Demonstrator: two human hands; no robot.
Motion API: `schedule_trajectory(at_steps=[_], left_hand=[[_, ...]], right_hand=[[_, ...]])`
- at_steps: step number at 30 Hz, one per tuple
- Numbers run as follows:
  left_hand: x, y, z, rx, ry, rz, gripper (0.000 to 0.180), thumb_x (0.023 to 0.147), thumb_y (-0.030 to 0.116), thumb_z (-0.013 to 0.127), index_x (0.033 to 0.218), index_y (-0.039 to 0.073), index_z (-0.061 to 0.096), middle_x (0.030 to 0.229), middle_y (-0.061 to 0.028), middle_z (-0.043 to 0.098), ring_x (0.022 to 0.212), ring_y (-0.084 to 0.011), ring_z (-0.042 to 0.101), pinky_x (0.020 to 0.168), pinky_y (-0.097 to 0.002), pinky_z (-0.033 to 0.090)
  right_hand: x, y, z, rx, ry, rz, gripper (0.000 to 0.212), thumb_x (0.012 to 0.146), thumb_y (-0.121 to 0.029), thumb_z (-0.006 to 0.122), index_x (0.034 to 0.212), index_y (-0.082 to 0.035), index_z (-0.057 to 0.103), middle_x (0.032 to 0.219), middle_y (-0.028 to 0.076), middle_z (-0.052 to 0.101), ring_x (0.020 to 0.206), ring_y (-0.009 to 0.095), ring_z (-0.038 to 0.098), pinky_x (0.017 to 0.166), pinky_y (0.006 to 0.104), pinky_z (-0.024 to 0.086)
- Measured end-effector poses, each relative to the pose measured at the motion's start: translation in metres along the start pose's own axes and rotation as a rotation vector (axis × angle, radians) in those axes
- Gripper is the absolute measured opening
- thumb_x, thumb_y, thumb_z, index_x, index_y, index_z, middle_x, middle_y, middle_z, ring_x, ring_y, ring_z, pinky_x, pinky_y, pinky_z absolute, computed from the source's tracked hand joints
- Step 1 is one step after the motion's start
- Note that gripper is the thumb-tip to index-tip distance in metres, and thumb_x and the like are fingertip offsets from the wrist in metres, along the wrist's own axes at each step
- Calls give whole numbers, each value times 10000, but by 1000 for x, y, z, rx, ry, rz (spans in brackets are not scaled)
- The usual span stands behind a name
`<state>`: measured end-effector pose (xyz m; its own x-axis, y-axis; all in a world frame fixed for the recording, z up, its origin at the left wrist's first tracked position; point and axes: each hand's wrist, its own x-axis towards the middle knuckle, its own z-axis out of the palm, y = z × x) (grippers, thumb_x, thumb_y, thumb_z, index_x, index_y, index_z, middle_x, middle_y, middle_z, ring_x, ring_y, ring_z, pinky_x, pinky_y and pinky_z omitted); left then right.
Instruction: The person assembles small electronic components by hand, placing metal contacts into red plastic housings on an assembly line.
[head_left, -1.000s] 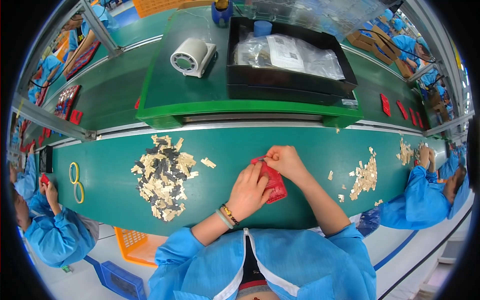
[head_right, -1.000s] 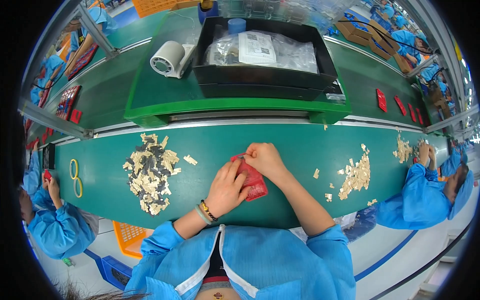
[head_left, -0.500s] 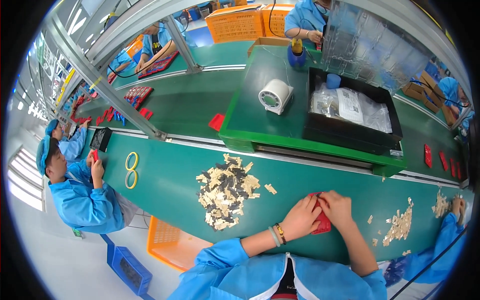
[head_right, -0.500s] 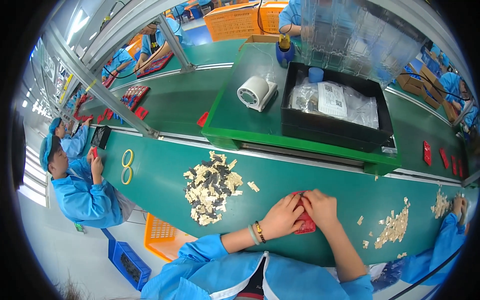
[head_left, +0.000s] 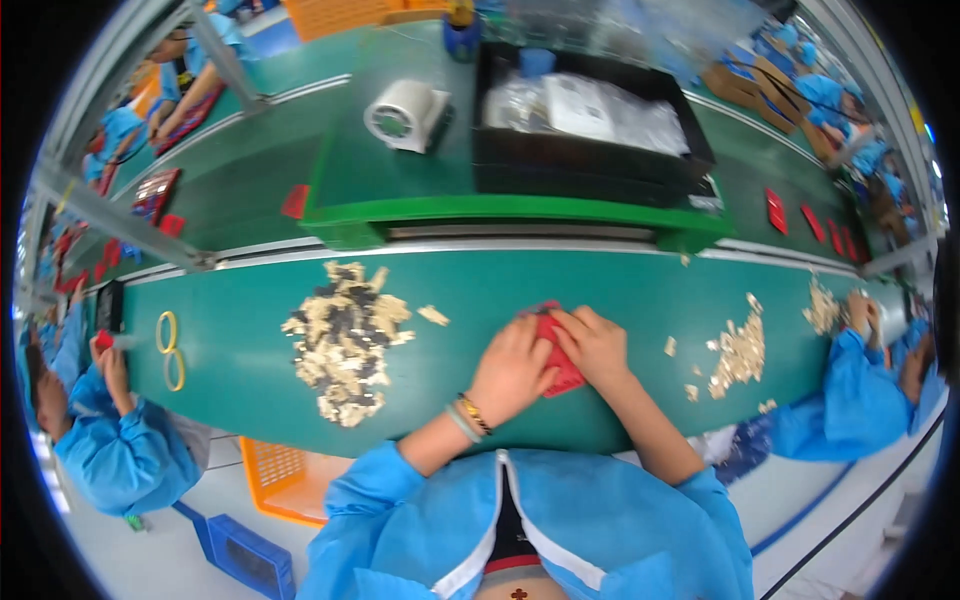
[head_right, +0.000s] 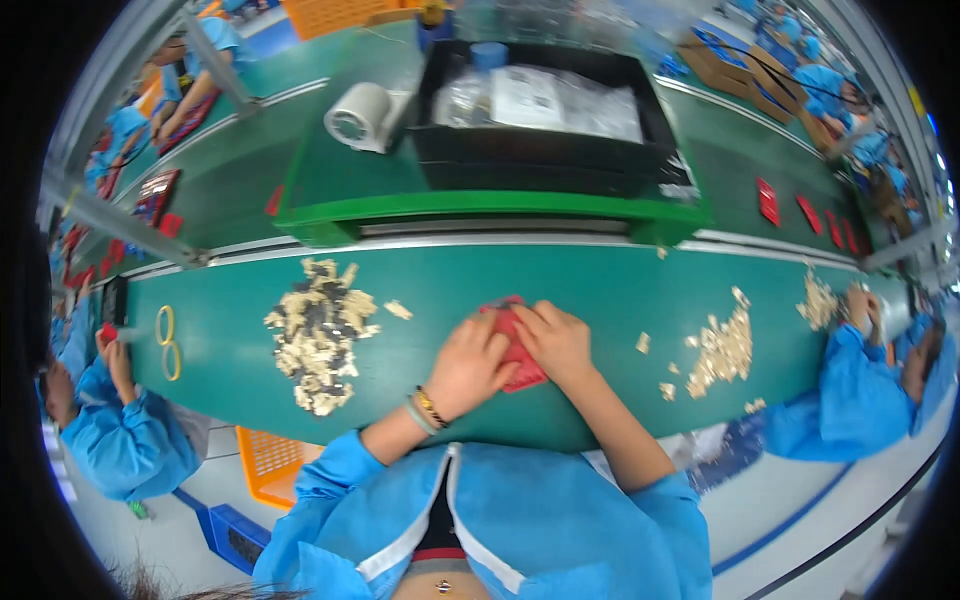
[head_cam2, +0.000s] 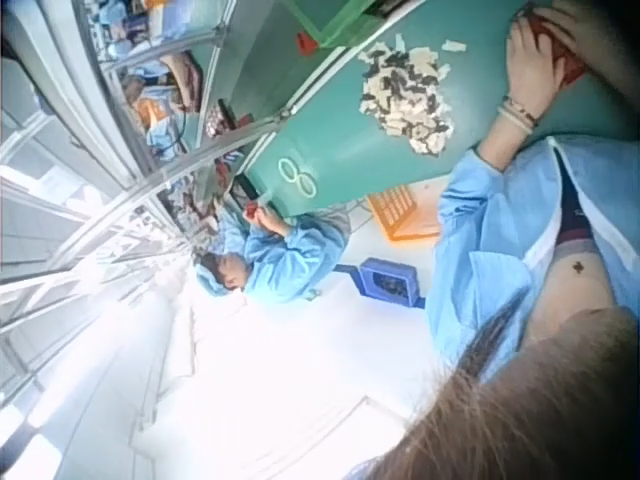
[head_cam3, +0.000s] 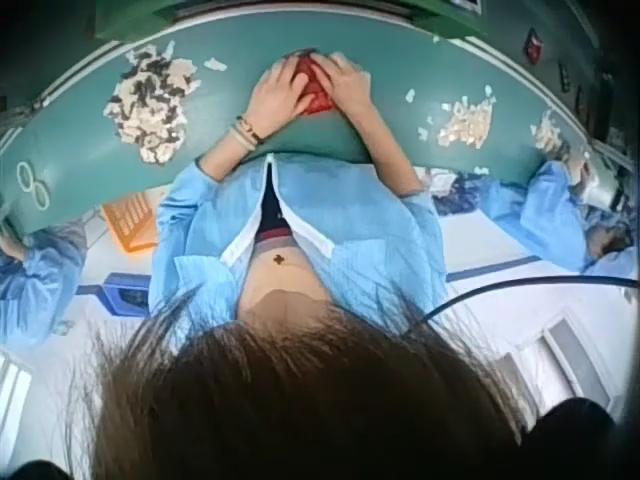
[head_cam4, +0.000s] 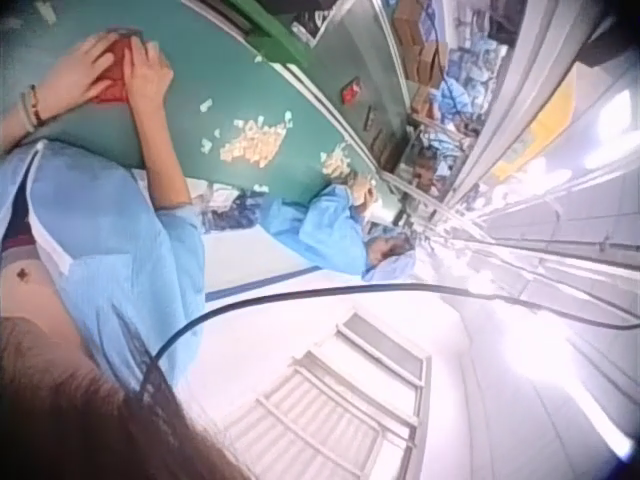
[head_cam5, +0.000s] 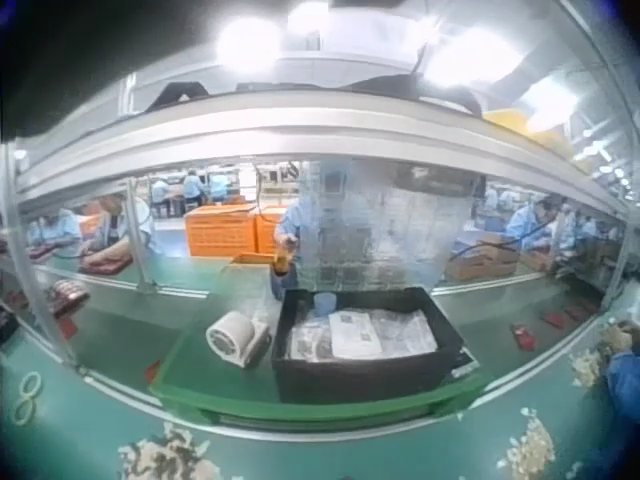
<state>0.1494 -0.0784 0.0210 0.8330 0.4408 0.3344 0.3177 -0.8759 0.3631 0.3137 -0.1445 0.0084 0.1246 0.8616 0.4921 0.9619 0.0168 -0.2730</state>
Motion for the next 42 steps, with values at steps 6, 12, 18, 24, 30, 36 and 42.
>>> schedule_trajectory(at_steps=[6, 12, 18, 24, 30, 36, 42], left_hand=[[0, 1, 0, -30, -31, 29, 514, 749, 353, 693, 1069, -21, 542, 1255, -263, 467, 1148, -404, 458, 958, -462, 415], [-2, 7, -2, -30, -42, 2, 574, 727, 398, 706, 1060, -38, 539, 1268, -287, 452, 1151, -422, 461, 963, -468, 409], [-4, 6, -1, -62, -16, 34, 642, 735, 482, 676, 1082, -38, 531, 1274, -305, 440, 1181, -436, 435, 992, -483, 372], [-19, -2, -7, -157, -26, 4, 727, 737, 459, 689, 1253, -1, 461, 1364, -296, 359, 1231, -438, 393, 1034, -481, 338], [-54, -68, -89, -35, 156, -334, 782, 663, 222, 759, 1339, 35, 414, 1381, -260, 352, 1315, -434, 301, 1090, -500, 256], [-134, -154, -85, 399, 296, -678, 615, 752, 121, 686, 1311, 16, 453, 1417, -246, 358, 1329, -407, 306, 1085, -529, 238], [-129, -161, -83, 296, 611, -525, 134, 775, 39, 640, 909, 41, 636, 961, -108, 659, 962, -303, 597, 891, -404, 433]], right_hand=[[3, -1, -1, 20, -34, 21, 275, 775, -173, 679, 1048, -137, 680, 763, 22, 540, 595, 193, 580, 543, 305, 490], [0, 0, -3, -11, -113, 13, 311, 794, -188, 653, 1102, -144, 657, 777, 27, 519, 612, 189, 581, 536, 310, 491], [-3, 3, 1, -30, -110, -35, 333, 789, -181, 650, 1119, -137, 642, 790, 32, 523, 609, 192, 579, 527, 321, 489], [-5, -5, -4, 34, -212, 23, 346, 783, -140, 636, 1126, -97, 625, 840, 67, 541, 688, 222, 582, 602, 343, 484], [-51, -39, -46, 168, -390, -141, 587, 684, -299, 738, 1218, -126, 565, 1314, 137, 460, 1229, 316, 425, 1012, 496, 309], [27, -20, 18, 11, -320, -260, 506, 793, -230, 641, 1275, -136, 520, 1364, 100, 448, 1316, 289, 360, 1088, 529, 221], [122, 37, 75, -195, -255, 301, 455, 844, -279, 573, 1258, -98, 521, 1283, 163, 495, 1213, 338, 440, 1046, 516, 274]])
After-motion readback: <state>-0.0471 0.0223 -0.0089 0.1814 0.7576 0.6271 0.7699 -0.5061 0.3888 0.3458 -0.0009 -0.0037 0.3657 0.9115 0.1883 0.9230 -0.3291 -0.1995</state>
